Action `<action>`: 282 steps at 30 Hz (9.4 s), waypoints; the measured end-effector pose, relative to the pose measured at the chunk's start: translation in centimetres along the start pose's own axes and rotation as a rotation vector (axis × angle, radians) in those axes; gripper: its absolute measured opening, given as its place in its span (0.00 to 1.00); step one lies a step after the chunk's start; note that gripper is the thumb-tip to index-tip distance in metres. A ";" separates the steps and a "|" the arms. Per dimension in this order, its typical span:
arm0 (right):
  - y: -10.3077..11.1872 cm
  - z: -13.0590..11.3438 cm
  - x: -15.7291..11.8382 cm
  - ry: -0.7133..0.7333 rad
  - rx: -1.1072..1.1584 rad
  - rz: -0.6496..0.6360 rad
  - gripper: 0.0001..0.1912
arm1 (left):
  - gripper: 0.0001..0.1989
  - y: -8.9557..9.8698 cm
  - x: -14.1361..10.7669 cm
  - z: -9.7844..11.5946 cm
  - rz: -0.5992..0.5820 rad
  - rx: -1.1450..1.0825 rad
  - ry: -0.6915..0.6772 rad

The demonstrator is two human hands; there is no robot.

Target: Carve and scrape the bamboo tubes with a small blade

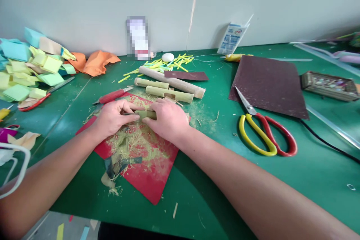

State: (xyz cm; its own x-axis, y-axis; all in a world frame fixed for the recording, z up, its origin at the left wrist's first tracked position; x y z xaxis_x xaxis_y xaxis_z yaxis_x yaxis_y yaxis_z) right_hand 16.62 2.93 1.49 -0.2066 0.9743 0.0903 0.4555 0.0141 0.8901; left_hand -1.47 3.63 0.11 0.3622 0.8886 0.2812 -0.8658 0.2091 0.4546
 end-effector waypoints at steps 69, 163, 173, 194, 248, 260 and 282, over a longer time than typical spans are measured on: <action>-0.3 0.0 -0.1 0.008 -0.029 0.003 0.11 | 0.13 0.3 0.0 0.1 0.081 0.042 0.127; -0.2 0.1 0.2 0.001 -0.027 0.050 0.11 | 0.12 -0.1 -0.5 0.1 0.108 -0.113 0.317; -0.2 0.2 0.1 0.011 -0.021 0.050 0.11 | 0.12 0.1 -0.3 0.3 0.061 -0.111 0.316; -0.3 0.3 0.1 0.018 -0.012 0.045 0.11 | 0.12 0.6 0.1 0.2 0.041 0.094 0.220; -0.3 0.2 0.1 0.049 -0.028 0.024 0.11 | 0.13 0.6 -0.2 0.4 -0.044 0.221 0.122; -0.4 0.2 0.1 0.039 -0.031 0.024 0.11 | 0.13 0.9 -0.2 0.5 0.036 0.244 0.137; -0.4 0.2 -0.1 0.050 -0.045 0.033 0.11 | 0.13 0.5 -0.1 0.7 0.057 0.209 0.181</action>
State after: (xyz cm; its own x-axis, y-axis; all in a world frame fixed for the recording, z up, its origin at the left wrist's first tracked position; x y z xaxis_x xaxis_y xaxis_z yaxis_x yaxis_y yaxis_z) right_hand 16.57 2.90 1.02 -0.2356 0.9615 0.1413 0.4235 -0.0293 0.9054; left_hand -1.73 3.32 0.93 0.2312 0.9589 0.1642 -0.7864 0.0849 0.6118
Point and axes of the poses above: each hand's wrist, its own x-axis towards the middle knuckle, its own y-axis out of the back of the hand, z = x × y, the point moved 3 cm from there along x, towards the middle knuckle, and after that the axes turned 12 degrees about -y, right-handed, at the moved point
